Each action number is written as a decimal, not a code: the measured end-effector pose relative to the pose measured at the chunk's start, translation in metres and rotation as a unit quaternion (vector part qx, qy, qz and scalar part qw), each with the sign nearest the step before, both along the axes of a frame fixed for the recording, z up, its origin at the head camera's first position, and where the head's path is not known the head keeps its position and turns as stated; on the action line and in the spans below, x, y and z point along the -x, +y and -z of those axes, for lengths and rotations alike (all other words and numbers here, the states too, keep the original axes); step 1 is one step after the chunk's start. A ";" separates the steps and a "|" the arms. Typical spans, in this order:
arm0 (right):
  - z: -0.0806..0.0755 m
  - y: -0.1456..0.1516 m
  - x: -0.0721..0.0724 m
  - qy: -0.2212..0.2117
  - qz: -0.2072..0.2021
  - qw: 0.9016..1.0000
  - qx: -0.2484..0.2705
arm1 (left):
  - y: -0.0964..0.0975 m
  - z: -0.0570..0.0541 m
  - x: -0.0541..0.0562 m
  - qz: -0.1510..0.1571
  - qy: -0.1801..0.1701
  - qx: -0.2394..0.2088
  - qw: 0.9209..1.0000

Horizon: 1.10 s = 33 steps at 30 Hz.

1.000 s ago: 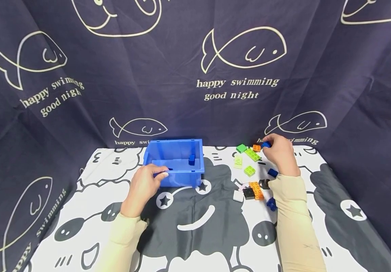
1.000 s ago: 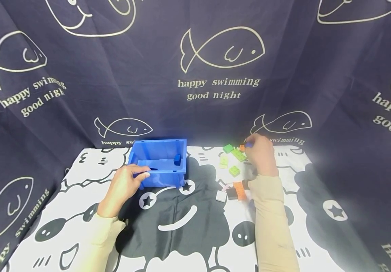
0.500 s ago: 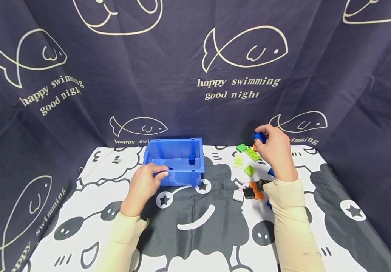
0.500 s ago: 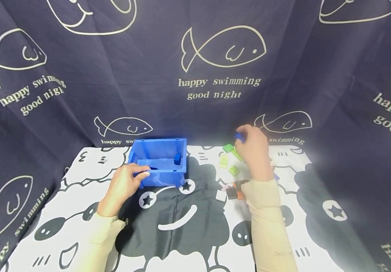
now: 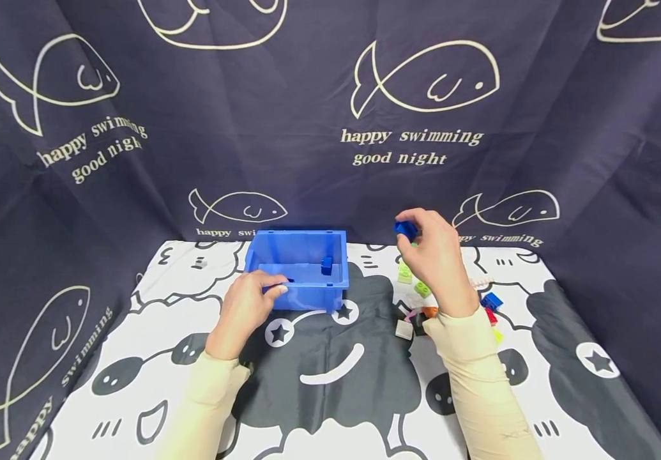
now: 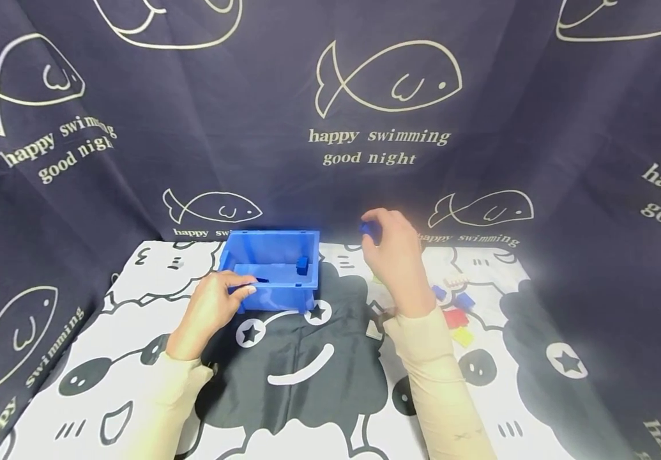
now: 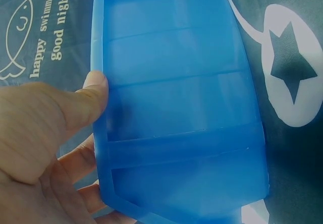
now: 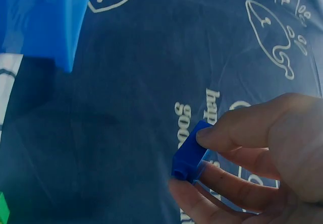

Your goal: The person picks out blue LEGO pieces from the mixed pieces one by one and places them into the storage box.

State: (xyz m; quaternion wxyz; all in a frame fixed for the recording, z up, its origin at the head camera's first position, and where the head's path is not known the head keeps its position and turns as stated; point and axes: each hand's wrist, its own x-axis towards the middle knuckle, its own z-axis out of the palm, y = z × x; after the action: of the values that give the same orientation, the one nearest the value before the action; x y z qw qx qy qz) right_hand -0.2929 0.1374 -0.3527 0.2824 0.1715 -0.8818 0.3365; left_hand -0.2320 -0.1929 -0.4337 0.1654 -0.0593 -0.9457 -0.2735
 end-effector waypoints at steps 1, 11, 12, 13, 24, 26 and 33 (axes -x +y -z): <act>-0.002 -0.002 0.000 0.003 -0.005 1.000 -0.002 | 0.001 0.000 0.001 0.001 -0.001 0.000 1.000; -0.023 -0.033 0.005 -0.012 -0.036 0.999 -0.007 | 0.001 0.000 0.002 0.001 0.001 0.003 1.000; -0.024 -0.036 0.006 -0.018 -0.039 0.999 -0.011 | 0.001 0.000 0.002 0.000 0.001 0.001 1.000; -0.025 -0.040 0.007 -0.024 -0.041 0.999 -0.018 | 0.001 -0.001 0.002 0.000 0.002 0.000 1.000; -0.021 -0.077 0.002 -0.087 -0.058 0.993 -0.050 | 0.003 0.000 0.001 -0.001 0.000 0.001 1.000; -0.020 -0.083 0.002 -0.098 -0.065 0.992 -0.052 | 0.003 0.000 0.001 -0.002 0.002 0.002 1.000; -0.012 -0.100 0.004 -0.109 -0.086 0.988 -0.065 | 0.003 -0.001 0.001 -0.003 0.005 0.005 1.000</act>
State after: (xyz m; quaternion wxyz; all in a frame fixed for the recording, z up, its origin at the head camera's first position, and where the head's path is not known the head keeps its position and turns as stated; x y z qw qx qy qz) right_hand -0.2971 0.0377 -0.3403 0.1430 0.2270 -0.9093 0.3181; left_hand -0.2327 -0.1898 -0.4331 0.1707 -0.0583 -0.9464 -0.2681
